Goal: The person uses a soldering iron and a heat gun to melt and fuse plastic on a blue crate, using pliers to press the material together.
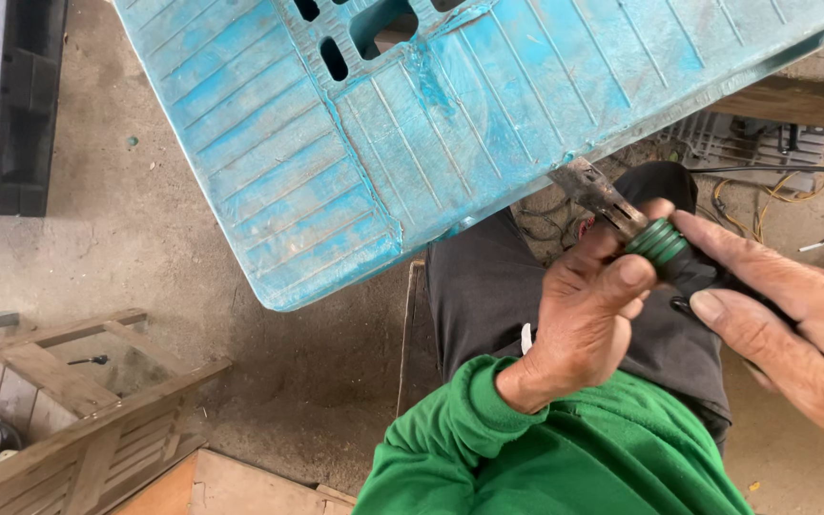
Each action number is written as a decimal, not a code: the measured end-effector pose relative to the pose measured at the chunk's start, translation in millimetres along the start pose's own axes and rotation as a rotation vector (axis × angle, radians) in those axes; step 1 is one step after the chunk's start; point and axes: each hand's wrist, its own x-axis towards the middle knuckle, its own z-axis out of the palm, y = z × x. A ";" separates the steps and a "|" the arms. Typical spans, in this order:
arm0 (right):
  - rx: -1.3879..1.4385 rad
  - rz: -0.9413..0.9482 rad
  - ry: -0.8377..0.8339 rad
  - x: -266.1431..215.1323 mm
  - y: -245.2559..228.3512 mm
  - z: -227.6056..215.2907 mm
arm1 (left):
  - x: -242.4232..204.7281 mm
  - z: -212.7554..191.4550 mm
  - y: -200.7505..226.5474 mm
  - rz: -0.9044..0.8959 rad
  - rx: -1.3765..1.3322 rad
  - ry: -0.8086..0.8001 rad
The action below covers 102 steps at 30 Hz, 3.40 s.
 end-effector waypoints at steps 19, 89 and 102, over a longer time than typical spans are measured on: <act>-0.196 -0.137 0.074 23.4 -9.1 -6.8 | 63.4 -127.3 10.6 0.723 1.296 0.283; -0.044 -0.384 0.223 18.0 18.0 21.5 | 75.6 -168.1 17.4 1.031 1.354 0.024; -0.272 -0.276 0.286 14.6 -4.7 17.8 | 78.6 -161.7 14.2 0.899 0.814 0.015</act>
